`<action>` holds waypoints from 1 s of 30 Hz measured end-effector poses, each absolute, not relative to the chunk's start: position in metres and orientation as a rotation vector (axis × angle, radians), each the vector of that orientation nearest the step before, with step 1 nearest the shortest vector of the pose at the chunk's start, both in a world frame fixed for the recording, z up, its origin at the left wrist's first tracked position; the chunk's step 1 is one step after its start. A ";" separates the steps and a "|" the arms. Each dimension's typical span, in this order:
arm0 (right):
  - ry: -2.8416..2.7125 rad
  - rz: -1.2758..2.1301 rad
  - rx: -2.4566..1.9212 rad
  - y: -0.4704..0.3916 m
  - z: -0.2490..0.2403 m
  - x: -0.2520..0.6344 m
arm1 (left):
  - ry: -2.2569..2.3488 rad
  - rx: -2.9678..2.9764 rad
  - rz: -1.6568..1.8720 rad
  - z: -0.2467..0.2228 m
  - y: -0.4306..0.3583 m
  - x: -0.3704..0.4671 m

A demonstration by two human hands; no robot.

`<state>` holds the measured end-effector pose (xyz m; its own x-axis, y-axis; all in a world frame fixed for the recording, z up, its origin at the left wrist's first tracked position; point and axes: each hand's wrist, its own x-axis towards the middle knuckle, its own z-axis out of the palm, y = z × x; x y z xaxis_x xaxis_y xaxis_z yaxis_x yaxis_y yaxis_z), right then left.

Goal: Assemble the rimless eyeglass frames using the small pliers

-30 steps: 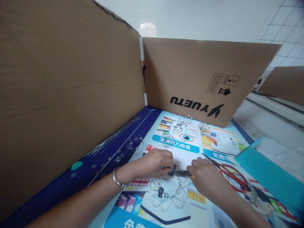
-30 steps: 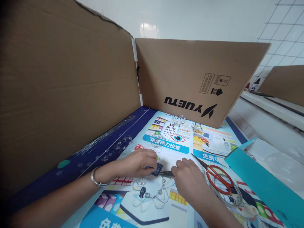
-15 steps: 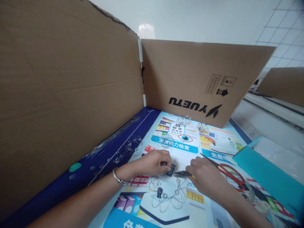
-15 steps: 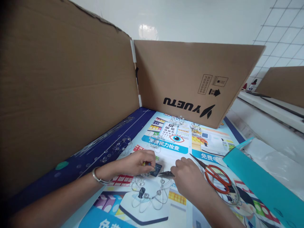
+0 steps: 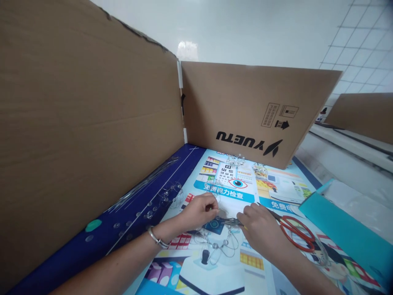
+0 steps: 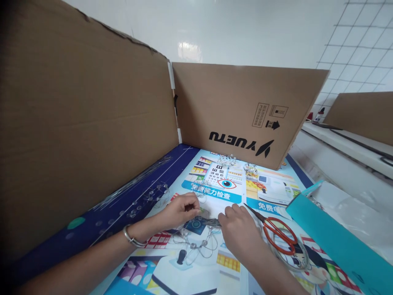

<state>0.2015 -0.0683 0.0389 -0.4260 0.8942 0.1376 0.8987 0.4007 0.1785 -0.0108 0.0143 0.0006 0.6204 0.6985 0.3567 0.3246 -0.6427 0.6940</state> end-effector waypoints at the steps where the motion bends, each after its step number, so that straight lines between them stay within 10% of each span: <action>1: -2.605 -0.360 -1.670 -0.068 0.038 0.201 | 0.794 2.259 0.839 0.001 0.014 -0.011; 30: -2.542 -0.424 -1.741 -0.065 0.018 0.200 | 0.642 2.576 0.726 0.008 0.009 -0.015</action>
<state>0.1997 -0.0650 0.0175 -0.3727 0.9107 0.1783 0.9193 0.3360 0.2051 -0.0153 0.0088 0.0081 0.7614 0.5203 0.3868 0.3199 -0.8204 0.4739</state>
